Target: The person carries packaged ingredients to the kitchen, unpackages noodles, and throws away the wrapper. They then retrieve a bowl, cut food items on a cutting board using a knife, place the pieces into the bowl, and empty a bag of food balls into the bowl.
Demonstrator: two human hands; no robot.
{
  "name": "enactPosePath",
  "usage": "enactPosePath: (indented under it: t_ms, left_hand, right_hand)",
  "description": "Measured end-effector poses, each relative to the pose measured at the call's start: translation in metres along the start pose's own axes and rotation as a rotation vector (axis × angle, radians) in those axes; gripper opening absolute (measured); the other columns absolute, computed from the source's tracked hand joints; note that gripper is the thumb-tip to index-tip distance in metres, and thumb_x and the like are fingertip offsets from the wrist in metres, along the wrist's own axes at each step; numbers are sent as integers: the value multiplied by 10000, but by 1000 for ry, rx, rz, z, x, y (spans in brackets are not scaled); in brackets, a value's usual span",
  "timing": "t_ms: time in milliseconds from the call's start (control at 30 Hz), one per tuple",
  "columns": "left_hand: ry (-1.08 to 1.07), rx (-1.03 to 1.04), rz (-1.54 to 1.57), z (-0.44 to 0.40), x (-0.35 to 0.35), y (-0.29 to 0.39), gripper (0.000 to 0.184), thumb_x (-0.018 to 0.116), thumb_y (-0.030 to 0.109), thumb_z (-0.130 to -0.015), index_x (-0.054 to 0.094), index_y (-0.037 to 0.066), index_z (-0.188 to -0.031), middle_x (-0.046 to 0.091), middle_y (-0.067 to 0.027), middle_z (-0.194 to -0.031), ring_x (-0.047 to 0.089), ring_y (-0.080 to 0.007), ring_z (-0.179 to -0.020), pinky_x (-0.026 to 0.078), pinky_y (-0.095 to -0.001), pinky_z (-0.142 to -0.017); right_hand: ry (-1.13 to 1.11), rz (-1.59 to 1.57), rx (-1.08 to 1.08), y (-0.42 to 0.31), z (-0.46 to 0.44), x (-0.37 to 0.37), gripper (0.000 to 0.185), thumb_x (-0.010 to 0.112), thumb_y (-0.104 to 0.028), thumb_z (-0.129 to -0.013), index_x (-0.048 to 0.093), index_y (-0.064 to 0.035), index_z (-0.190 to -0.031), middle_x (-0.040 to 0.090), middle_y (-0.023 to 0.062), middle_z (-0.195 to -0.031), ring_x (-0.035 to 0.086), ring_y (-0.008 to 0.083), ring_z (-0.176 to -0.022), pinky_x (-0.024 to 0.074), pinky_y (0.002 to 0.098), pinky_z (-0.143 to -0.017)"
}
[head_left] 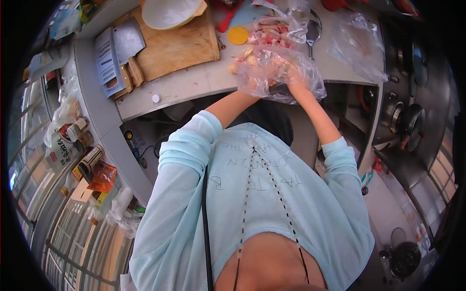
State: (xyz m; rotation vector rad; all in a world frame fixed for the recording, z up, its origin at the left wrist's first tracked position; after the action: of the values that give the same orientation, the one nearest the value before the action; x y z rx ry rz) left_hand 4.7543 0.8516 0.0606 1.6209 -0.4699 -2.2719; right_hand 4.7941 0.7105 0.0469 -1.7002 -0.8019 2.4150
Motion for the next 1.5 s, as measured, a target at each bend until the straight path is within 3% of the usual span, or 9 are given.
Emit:
enactPosePath:
  t_ms: [233, 333, 500, 567, 667, 867, 1167, 1267, 1500]
  left_hand:
    - [49, 0, 55, -1, -10, -11, 112, 584, 129, -725, 653, 90, -804, 650, -81, -816, 628, -230, -754, 489, -375, -639]
    - [68, 14, 85, 1, -19, -14, 107, 583, 134, -726, 653, 90, -794, 651, -78, -806, 631, -227, -735, 490, -372, -626]
    - [-31, 198, -54, 24, -57, 5, 101, 582, 142, -729, 654, 90, -777, 652, -74, -789, 635, -224, -703, 493, -368, -605]
    - [161, 368, -444, 54, -85, 26, 71, 618, 121, -677, 654, 83, -725, 649, -64, -738, 645, -214, -702, 499, -318, -577]
    - [-162, 404, 111, 102, -168, 28, 120, 629, 60, -671, 573, 47, -776, 615, -92, -776, 624, -266, -743, 501, -356, -633]
    - [512, -44, 483, 124, -225, -112, 288, 661, 56, -654, 607, 50, -937, 635, -126, -848, 619, -270, -738, 489, -340, -667]
    - [469, -451, 670, 166, -130, -249, 278, 688, 110, -685, 634, -1, -934, 656, -110, -811, 642, -181, -690, 505, -284, -633]
    - [493, -516, 809, 176, -120, -265, 304, 636, 129, -762, 607, -19, -1026, 641, -113, -907, 645, -172, -763, 508, -268, -667]
    - [447, -764, 1576, 199, -102, -277, 440, 448, 180, -903, 380, 8, -1302, 550, -95, -1085, 619, -218, -925, 490, -252, -746]
  right_hand:
    - [-185, 149, 123, -24, 5, -9, 304, 457, -175, -819, 553, -69, -1088, 537, 210, -1120, 531, 375, -995, 441, 452, -818]
    - [96, 38, -318, -25, 6, -16, 296, 555, -157, -752, 579, -41, -1024, 582, 203, -1033, 560, 376, -926, 444, 451, -808]
    - [-716, 257, -139, -103, 18, -114, 273, 655, -110, -679, 587, -23, -929, 605, 164, -885, 564, 336, -866, 438, 399, -764]
    - [-646, 46, -297, -142, 24, -163, 302, 668, -108, -666, 583, -31, -945, 599, 162, -941, 549, 343, -918, 425, 385, -811]
    - [-238, -101, -393, -186, 16, -200, 303, 679, -86, -660, 572, -27, -938, 595, 145, -947, 547, 331, -907, 427, 381, -795]
    - [-91, -168, -630, -250, -74, -86, 270, 674, -103, -668, 566, -23, -903, 586, 130, -876, 554, 316, -875, 441, 391, -772]
    - [-173, 224, -623, -266, -117, 68, 238, 631, -117, -713, 568, -43, -931, 566, 129, -980, 536, 307, -966, 468, 396, -781]
    - [222, 397, -749, -293, -95, 42, 336, 607, -158, -752, 544, -47, -1063, 546, 130, -1030, 516, 295, -1009, 455, 410, -809]
    - [-59, -249, -351, -424, -79, 129, 585, 618, -215, -769, 325, -51, -1249, 435, 175, -1134, 486, 371, -997, 449, 431, -816]
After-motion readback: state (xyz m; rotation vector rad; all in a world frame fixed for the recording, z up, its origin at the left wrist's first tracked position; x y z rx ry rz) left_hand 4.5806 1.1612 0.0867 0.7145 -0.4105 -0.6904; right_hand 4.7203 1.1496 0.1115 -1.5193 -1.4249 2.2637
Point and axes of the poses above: each hand's wrist, its own z-axis away from the middle knuckle, its own x-axis out of the palm, y = z × x, the point moved 3 cm from there along -z, towards the middle knuckle
